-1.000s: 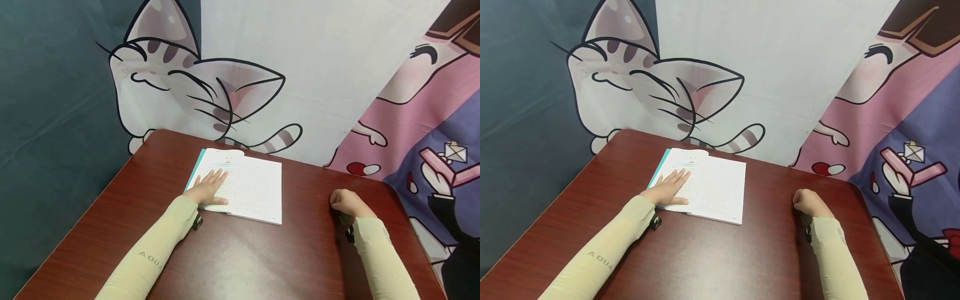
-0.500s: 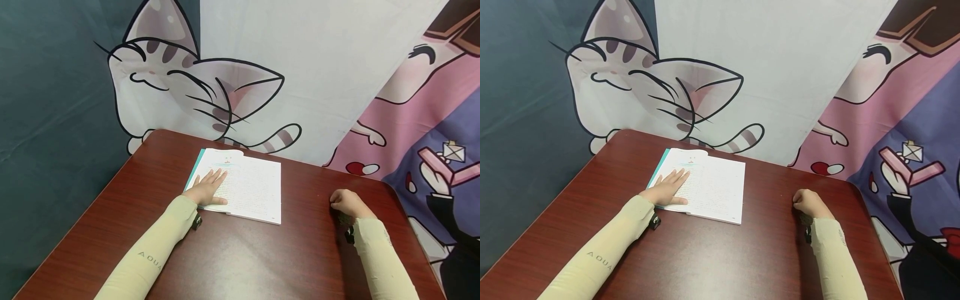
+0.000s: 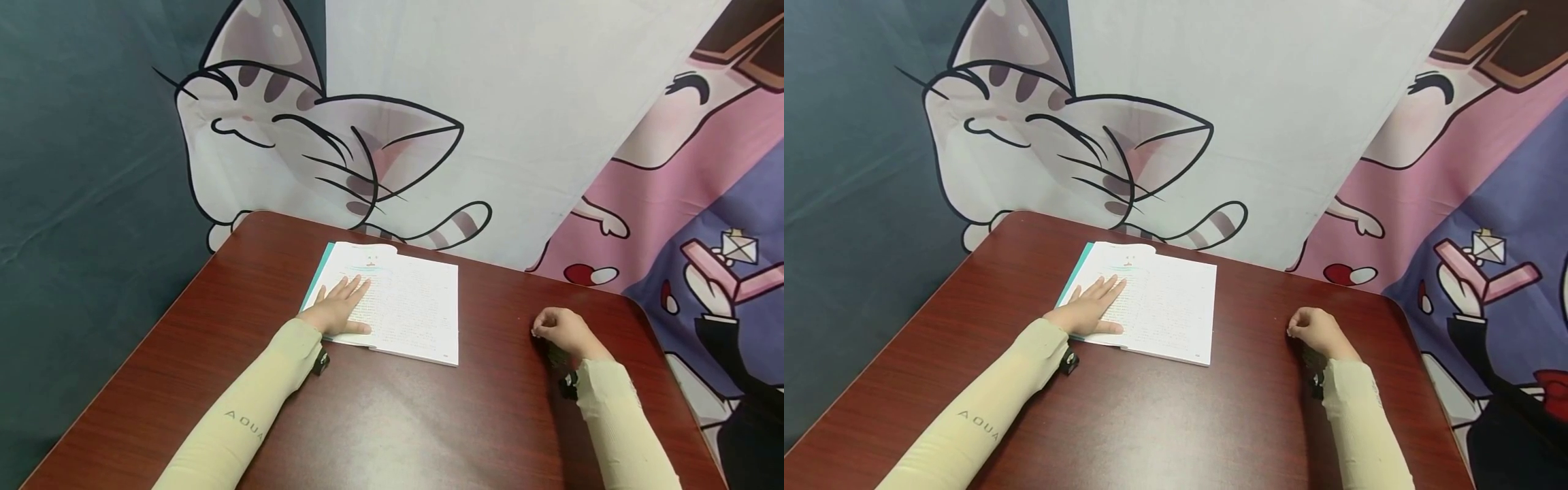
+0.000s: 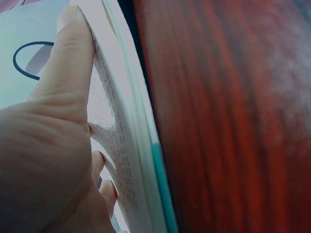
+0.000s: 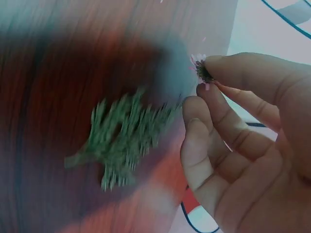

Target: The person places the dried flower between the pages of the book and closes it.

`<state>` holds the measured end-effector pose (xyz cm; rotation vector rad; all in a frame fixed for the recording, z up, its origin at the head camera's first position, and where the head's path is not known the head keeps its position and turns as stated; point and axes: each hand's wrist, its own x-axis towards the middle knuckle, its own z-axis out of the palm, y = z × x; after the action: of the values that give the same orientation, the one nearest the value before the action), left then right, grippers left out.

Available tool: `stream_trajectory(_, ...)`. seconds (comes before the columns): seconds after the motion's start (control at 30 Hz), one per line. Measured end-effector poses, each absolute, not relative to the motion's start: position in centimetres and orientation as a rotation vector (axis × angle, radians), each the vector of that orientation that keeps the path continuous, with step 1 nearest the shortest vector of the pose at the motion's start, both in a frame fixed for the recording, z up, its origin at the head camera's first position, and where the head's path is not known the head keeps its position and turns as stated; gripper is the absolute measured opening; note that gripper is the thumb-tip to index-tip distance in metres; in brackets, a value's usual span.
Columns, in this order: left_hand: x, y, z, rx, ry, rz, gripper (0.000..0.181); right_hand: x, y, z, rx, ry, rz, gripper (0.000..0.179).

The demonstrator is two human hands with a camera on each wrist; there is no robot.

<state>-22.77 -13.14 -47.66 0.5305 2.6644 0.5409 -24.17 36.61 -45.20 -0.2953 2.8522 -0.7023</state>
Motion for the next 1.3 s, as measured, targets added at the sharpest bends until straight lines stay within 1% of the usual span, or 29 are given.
stream_trajectory(0.17, -22.7, -13.1, -47.4, 0.541, 2.665, 0.553, 0.103, -23.7, 35.3, -44.9, -0.203, 2.79, -0.956, 0.007)
stream_trajectory(0.33, -22.4, -13.0, -46.7, 0.541, 2.656, 0.565, 0.102, -23.5, 33.8, -44.7, -0.096, 2.688, -1.191, 0.015)
stream_trajectory(0.5, -22.3, -13.0, -46.4, 0.532, 2.654, 0.564, 0.102, -23.4, 32.3, -44.6, -0.079, 2.664, -1.261, 0.018)
stream_trajectory(0.83, -22.4, -13.1, -46.7, 0.515, 2.644, 0.556, 0.103, -23.2, 29.5, -44.8, -0.066, 2.648, -1.378, 0.018)
stream_trajectory(1.3, -22.7, -13.2, -47.6, 0.53, 2.663, 0.547, 0.105, -23.4, 25.7, -46.0, -0.042, 2.603, -1.506, 0.018)
